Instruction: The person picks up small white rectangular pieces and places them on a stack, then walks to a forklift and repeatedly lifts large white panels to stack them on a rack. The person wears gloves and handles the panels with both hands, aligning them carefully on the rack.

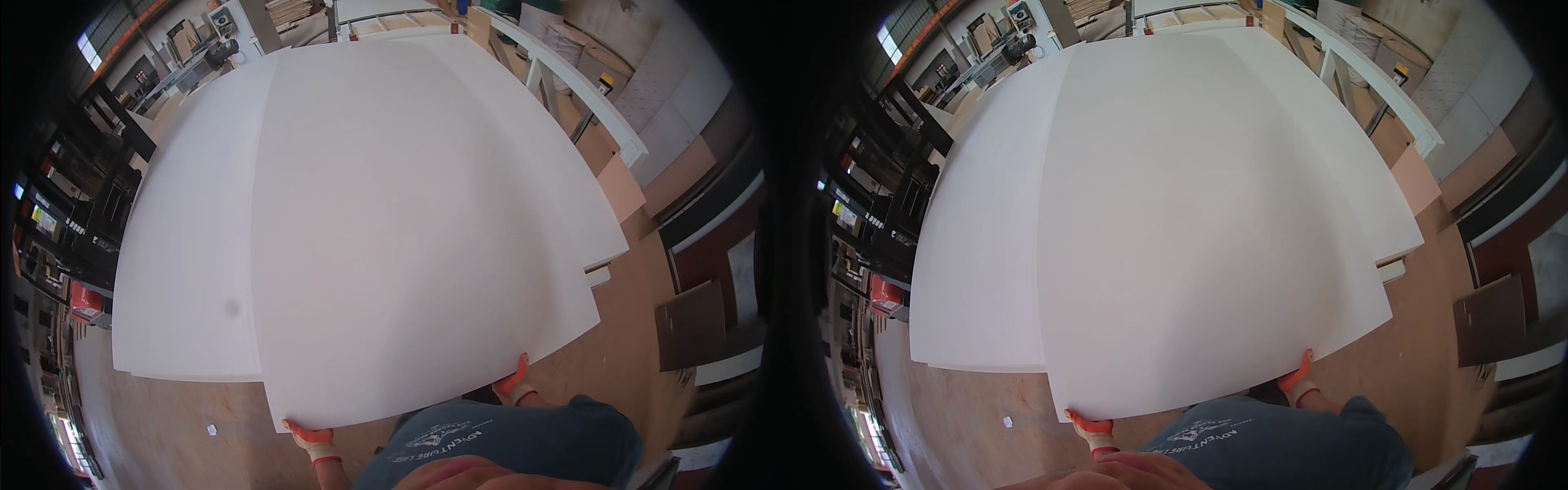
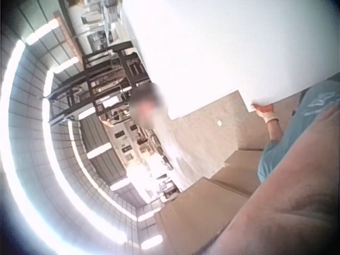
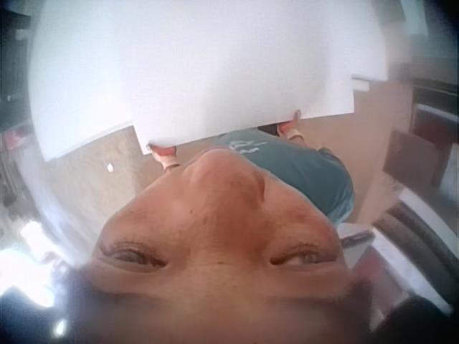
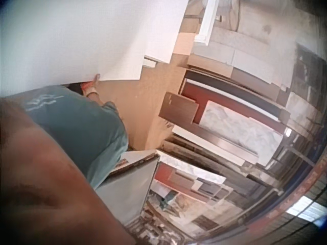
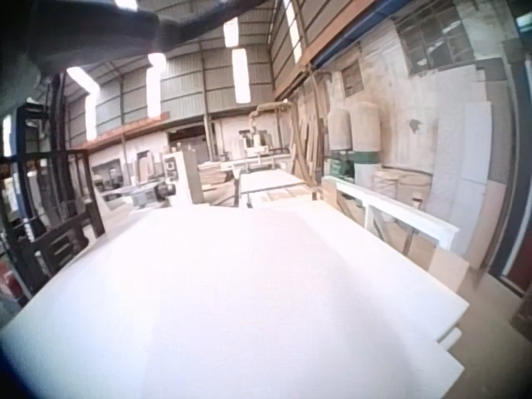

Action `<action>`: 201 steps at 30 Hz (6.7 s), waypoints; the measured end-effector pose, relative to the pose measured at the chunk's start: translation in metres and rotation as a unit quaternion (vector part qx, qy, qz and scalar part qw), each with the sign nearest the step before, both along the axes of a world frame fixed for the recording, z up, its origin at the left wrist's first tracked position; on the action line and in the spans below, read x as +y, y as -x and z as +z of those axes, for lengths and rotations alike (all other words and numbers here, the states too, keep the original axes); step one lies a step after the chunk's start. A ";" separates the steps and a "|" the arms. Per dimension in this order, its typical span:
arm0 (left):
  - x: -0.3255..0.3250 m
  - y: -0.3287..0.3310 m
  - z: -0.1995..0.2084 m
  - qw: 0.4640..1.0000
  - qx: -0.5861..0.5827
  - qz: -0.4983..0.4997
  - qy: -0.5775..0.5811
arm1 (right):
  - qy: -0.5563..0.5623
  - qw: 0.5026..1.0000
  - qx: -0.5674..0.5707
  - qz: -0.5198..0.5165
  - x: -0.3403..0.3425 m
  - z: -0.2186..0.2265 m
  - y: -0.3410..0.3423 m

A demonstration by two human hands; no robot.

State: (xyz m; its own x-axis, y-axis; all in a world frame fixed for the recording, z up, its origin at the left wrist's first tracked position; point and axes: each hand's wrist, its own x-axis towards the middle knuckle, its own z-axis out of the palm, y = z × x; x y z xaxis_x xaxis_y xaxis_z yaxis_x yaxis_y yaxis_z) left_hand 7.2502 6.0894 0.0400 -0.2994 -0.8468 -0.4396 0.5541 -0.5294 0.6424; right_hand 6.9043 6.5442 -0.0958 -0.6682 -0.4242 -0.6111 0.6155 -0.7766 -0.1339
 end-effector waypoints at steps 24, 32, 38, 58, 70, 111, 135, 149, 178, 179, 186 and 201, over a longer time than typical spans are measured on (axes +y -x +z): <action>-0.076 0.446 -0.155 0.489 -0.612 -0.339 0.521 | -0.868 0.312 0.277 0.268 -0.079 0.019 0.327; -0.092 0.547 -0.273 0.782 -0.421 -0.362 0.285 | -0.916 0.263 0.224 0.205 -0.119 -0.051 0.352; -0.118 0.579 -0.293 0.755 -0.446 -0.385 0.289 | -0.917 0.244 0.243 0.201 -0.134 -0.058 0.393; -0.119 0.591 -0.227 0.657 -0.547 -0.368 0.365 | -0.913 0.148 0.344 0.162 -0.136 -0.079 0.408; -0.068 0.133 -0.022 0.906 -0.422 -0.020 0.020 | -0.879 0.275 0.310 0.236 -0.166 -0.043 0.396; 0.027 0.171 -0.046 0.922 -0.276 -0.269 -0.026 | -0.283 0.762 0.309 0.493 -0.324 0.127 0.191; -0.029 -0.057 -0.058 0.768 -0.291 0.561 -0.107 | -0.280 0.938 0.067 0.193 -0.025 0.038 0.172; -0.156 -0.171 0.058 0.944 -0.247 0.219 -0.017 | -0.050 0.981 -0.091 0.162 -0.028 0.009 -0.073; 0.043 0.238 -0.045 0.573 -0.529 -0.620 0.087 | -0.744 0.613 -0.050 0.262 0.022 0.072 0.202; 0.013 0.266 -0.059 0.555 -0.557 -0.575 0.225 | -0.774 0.575 0.014 0.264 0.016 0.066 0.206; -0.125 0.510 -0.172 0.610 -0.544 -0.367 0.444 | -0.830 0.237 0.425 0.272 -0.126 0.002 0.255; -0.155 0.625 -0.258 0.769 -0.383 -0.373 0.350 | -0.873 0.249 0.371 0.198 -0.175 -0.018 0.320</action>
State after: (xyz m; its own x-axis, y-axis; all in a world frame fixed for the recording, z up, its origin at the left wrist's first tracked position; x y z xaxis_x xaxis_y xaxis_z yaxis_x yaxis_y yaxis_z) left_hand 6.6257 5.9344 -0.2180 -0.6971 -0.6747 -0.2425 -0.4180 0.1077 0.9020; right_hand 6.5838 6.3693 -0.1134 -0.9889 -0.0668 0.1330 -0.0982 0.9643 -0.2460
